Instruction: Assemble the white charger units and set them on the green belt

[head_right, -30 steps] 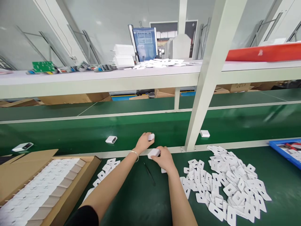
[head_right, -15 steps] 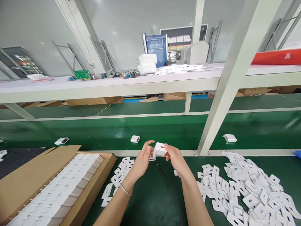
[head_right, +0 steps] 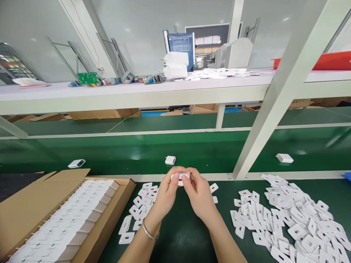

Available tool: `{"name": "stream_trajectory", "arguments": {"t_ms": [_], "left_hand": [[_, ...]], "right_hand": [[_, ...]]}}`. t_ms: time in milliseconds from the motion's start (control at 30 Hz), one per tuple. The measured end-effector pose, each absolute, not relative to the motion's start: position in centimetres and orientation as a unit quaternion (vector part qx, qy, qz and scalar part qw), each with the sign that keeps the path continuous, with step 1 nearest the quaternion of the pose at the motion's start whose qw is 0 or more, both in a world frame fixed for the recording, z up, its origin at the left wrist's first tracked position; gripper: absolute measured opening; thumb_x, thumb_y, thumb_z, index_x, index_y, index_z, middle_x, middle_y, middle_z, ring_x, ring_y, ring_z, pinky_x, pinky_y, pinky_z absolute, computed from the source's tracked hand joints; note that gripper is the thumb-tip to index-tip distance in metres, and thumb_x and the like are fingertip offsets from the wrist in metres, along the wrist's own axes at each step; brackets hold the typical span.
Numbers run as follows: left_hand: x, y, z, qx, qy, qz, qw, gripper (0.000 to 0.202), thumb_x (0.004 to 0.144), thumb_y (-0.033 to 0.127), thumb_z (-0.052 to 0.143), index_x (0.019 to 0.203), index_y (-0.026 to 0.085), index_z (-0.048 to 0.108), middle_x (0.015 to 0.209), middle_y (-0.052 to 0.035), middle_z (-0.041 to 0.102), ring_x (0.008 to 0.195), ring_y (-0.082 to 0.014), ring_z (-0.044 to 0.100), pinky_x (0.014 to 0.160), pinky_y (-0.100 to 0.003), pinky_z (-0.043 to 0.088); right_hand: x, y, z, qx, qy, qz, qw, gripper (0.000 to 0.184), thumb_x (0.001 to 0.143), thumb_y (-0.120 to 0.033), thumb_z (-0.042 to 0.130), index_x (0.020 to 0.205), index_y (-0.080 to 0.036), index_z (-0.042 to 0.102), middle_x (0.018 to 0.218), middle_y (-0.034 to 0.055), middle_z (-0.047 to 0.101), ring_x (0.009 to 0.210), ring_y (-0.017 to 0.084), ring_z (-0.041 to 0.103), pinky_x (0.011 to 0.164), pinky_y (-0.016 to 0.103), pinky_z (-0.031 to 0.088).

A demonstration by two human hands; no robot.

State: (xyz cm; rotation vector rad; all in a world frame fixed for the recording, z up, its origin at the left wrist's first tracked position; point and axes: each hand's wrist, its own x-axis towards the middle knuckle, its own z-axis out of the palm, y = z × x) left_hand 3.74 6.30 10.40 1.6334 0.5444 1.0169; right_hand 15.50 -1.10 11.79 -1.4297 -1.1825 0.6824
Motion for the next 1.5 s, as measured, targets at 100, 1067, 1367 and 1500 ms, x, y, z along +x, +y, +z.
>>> {"name": "stream_trajectory", "arguments": {"t_ms": [100,1067,1367,1500], "left_hand": [[3.3,6.0,10.6,0.697,0.225,0.425,0.532,0.044,0.108,0.056,0.04,0.117,0.024,0.068,0.12,-0.0095,0.069,0.109,-0.0259,0.066,0.097,-0.04,0.053],[2.9,4.4,12.0,0.699,0.175,0.441,0.535,0.045,0.112,0.048,0.032,0.123,0.027,0.069,0.108,-0.0058,0.068,0.102,-0.0233,0.06,0.099,-0.04,0.046],[2.4,4.7,11.4,0.689,0.116,0.49,0.522,0.039,0.111,0.044,0.036,0.121,0.027,0.069,0.105,-0.0065,0.056,0.095,-0.0214,0.057,0.083,-0.036,0.05],[2.3,5.1,10.6,0.697,0.048,0.532,0.478,0.037,0.11,0.048,0.039,0.12,0.03,0.07,0.1,-0.005,0.052,0.091,-0.0211,0.054,0.076,-0.035,0.05]], "right_hand": [[15.4,-1.2,11.9,-0.603,-0.505,0.277,0.552,0.042,0.103,-0.059,0.047,0.115,-0.023,0.065,0.073,-0.0028,0.053,0.064,0.016,0.046,0.059,0.029,0.035],[15.5,-2.3,12.7,-0.571,-0.519,0.247,0.586,0.059,0.109,-0.063,0.023,0.116,-0.024,0.067,0.078,0.0004,0.059,0.071,0.018,0.052,0.065,0.031,0.041],[15.0,-2.2,12.3,-0.526,-0.571,0.181,0.603,0.038,0.102,-0.051,0.057,0.133,-0.027,0.059,0.103,0.0044,0.069,0.078,0.019,0.061,0.066,0.03,0.05],[14.6,-2.4,12.3,-0.493,-0.601,0.147,0.612,0.041,0.101,-0.051,0.06,0.135,-0.03,0.056,0.11,0.005,0.069,0.08,0.018,0.062,0.067,0.03,0.052]]}}
